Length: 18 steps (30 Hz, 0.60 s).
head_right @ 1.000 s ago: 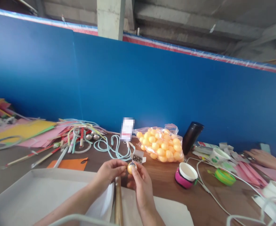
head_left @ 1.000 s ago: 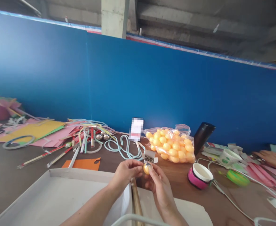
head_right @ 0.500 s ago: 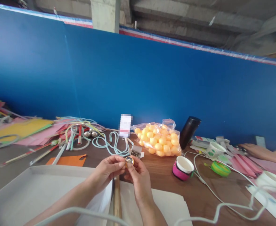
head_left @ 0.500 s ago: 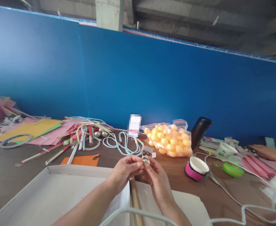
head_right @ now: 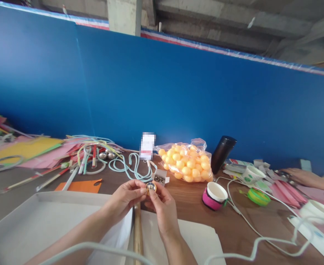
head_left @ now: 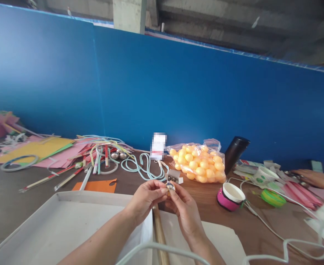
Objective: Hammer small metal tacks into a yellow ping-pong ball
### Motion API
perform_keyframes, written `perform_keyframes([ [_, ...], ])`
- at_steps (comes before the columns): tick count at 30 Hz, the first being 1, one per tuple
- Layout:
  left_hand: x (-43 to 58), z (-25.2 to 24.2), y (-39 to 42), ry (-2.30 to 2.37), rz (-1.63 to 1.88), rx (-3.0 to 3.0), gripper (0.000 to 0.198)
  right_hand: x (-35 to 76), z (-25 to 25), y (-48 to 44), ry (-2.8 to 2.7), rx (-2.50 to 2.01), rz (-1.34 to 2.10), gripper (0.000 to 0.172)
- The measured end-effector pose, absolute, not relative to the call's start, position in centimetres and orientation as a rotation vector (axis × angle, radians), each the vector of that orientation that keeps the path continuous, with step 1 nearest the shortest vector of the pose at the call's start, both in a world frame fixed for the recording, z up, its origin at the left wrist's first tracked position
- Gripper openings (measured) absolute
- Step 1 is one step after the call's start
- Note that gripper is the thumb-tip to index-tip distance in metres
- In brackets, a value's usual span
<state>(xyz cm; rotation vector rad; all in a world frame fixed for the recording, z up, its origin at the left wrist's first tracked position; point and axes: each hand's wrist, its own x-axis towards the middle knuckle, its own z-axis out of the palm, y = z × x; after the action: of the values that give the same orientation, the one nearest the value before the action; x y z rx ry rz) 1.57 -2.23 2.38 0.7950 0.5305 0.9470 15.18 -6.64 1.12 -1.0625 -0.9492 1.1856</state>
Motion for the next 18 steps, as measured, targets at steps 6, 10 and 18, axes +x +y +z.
perform_keyframes([
  [6, 1.73, 2.38, -2.19, 0.577, 0.936, 0.823, 0.020, 15.28, 1.30, -6.69, -0.961, -1.078, 1.160, 0.039],
  [10, 1.82, 2.29, -2.11, 0.606, 0.940, 0.826, 0.022, 15.32, 1.23, -6.60, -0.947, -1.078, 1.153, 0.041],
  [18, 2.35, 2.53, -2.48, 0.850, 0.915, 0.915, 0.027, 14.96, 1.33, -6.60, -0.934, -1.005, 1.153, 0.039],
])
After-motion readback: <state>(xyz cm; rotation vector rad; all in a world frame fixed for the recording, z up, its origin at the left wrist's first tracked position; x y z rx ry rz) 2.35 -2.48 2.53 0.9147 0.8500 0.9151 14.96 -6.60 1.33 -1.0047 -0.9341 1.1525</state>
